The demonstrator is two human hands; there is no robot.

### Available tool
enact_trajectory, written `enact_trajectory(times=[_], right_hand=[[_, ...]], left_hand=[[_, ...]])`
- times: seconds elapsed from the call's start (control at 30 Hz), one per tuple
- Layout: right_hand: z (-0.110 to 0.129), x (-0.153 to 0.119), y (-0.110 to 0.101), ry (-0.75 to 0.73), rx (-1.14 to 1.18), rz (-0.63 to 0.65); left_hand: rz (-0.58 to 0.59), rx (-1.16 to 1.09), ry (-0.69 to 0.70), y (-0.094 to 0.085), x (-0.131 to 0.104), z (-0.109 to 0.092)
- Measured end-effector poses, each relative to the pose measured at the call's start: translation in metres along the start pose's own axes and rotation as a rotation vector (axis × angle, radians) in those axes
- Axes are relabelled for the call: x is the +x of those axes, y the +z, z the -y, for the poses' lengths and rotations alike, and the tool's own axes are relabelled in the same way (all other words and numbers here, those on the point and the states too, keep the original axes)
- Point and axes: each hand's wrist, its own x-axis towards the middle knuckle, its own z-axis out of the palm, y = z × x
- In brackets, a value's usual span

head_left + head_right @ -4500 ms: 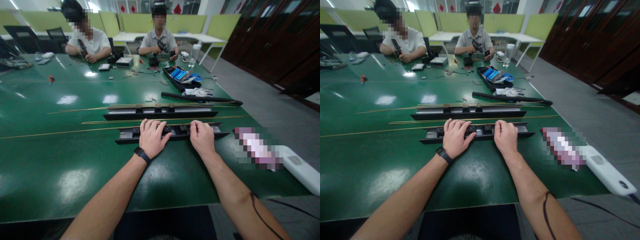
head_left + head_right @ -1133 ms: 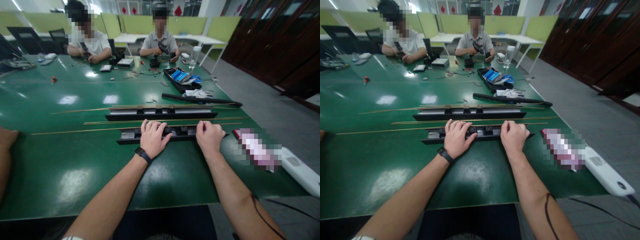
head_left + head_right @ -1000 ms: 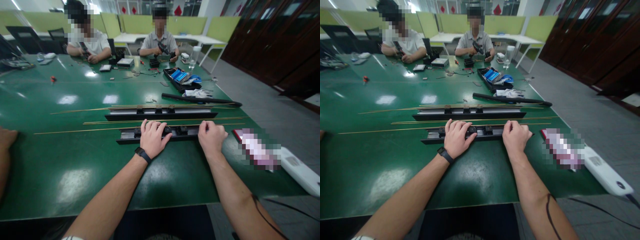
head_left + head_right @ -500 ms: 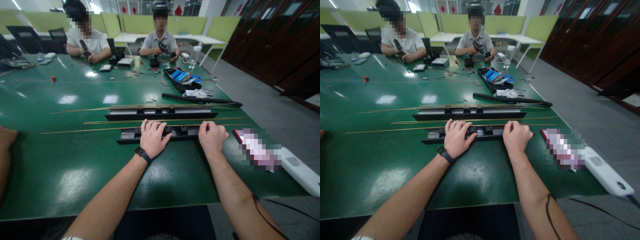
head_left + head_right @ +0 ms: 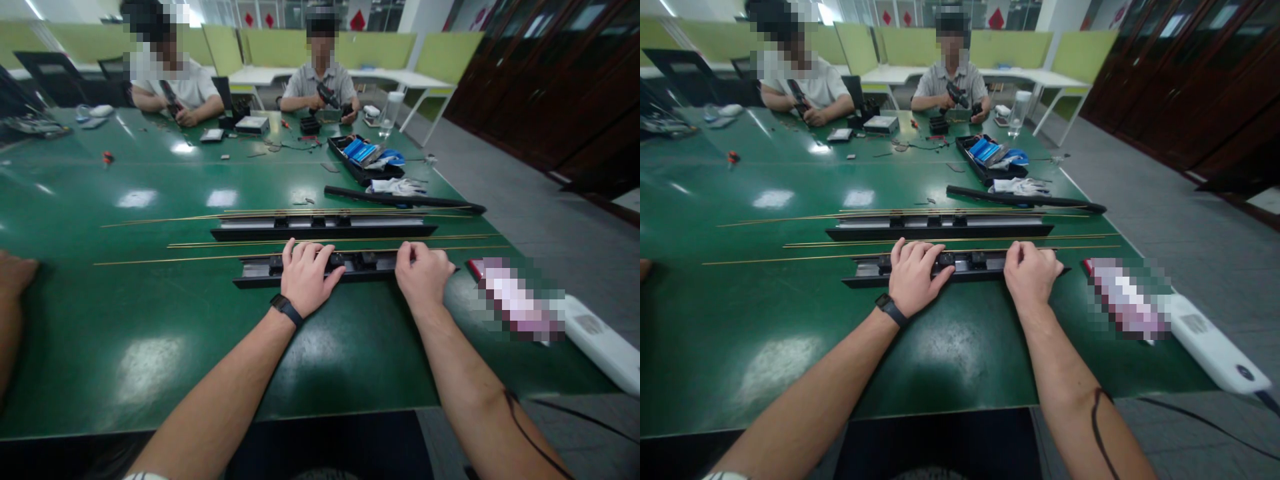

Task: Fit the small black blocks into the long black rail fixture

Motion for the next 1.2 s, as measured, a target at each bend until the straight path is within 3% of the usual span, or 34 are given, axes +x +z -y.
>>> enact_trajectory(times=[0.1,0.33,0.63,0.9,1.2], right_hand=[[-0.0004,0.0001,-0.0008,0.019,0.015,-0.007],[0.0066,-0.0043,-0.0007,-0.095,0.127,0.078],[0.0019,-0.0001,-0.0013,0.034,0.019,-0.007],[0.0050,-0.0032,0.0006,-0.098,0.098,0.074],[0.0014,-0.0003,-0.0017,0.019,0.010,-0.021]], left_hand=[[0.001,0.000,-0.001,0.0001,-0.0001,0.0003],[0.006,-0.009,-0.005,-0.0002,0.0004,-0.0006],[0.004,-0.005,-0.001,-0.0004,-0.0003,0.0010],[0.004,-0.007,-0.004,0.0004,0.0002,-0.0003],[-0.003,0.001,0.008,0.0004,-0.0003,0.0017]])
